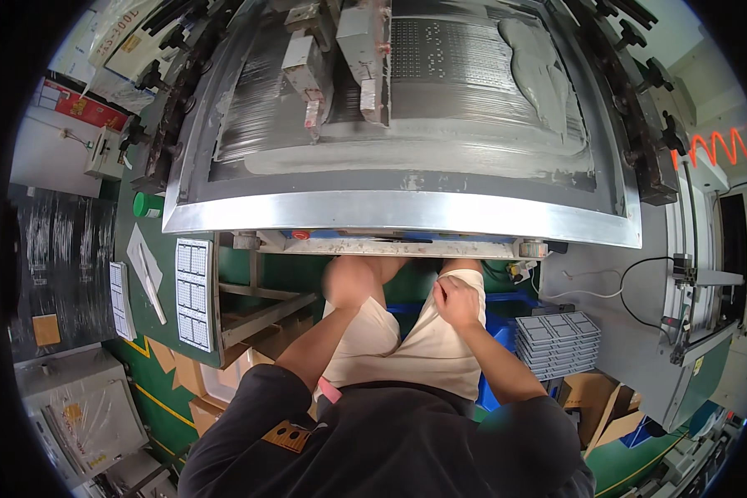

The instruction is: Operating a machine to process or inspect sheets of electronic components in a production environment.

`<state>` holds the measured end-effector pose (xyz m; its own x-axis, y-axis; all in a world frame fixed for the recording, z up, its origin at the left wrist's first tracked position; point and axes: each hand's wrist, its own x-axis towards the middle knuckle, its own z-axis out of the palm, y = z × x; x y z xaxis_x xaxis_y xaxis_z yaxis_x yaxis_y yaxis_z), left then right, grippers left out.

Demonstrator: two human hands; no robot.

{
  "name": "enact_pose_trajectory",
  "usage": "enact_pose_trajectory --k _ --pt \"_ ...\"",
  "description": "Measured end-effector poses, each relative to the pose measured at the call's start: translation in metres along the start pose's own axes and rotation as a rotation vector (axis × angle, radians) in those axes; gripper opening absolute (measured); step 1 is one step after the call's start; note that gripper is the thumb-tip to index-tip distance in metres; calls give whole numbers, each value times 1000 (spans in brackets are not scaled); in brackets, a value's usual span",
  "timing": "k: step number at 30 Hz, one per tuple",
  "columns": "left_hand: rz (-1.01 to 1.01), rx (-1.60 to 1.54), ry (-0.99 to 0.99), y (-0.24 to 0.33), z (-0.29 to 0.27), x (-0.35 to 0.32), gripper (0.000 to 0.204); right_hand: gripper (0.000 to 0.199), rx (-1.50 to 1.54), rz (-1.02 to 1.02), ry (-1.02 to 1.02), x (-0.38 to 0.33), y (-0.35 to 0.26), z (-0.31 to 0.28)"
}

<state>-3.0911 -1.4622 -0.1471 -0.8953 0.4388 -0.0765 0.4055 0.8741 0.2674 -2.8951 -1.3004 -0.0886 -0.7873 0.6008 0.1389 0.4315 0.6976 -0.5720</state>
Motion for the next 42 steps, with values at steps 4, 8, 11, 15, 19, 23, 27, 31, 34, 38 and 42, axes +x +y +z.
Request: enact_pose_trajectory --k 4,8,11,15,19,23,27,31,34,38,42 --pt "-12 2 -8 1 1 1 65 13 1 3 -6 0 -1 -1" --pt "11 -12 12 -2 3 0 65 14 -6 -2 -1 0 -3 -1" --pt "11 -13 6 -1 3 0 63 16 -20 5 -12 0 -4 -1" --pt "1 -2 17 1 3 -1 62 16 -29 1 2 4 -1 2" --pt "5 1 6 1 -1 2 62 13 -17 10 -20 1 -1 4" --pt "6 10 11 1 0 1 62 17 -15 -18 19 3 -1 4" --pt "6 -3 9 0 0 -1 61 17 -15 -23 18 3 -1 3" --pt "-1 -1 11 2 0 1 62 17 -20 -19 6 2 0 4" --pt "3 -4 17 0 1 0 62 17 3 -26 7 3 -1 3" --pt "-2 -3 24 0 2 -1 63 15 32 -11 30 2 -2 1" --pt "-6 -7 13 1 2 0 64 16 29 -15 35 1 -1 2"
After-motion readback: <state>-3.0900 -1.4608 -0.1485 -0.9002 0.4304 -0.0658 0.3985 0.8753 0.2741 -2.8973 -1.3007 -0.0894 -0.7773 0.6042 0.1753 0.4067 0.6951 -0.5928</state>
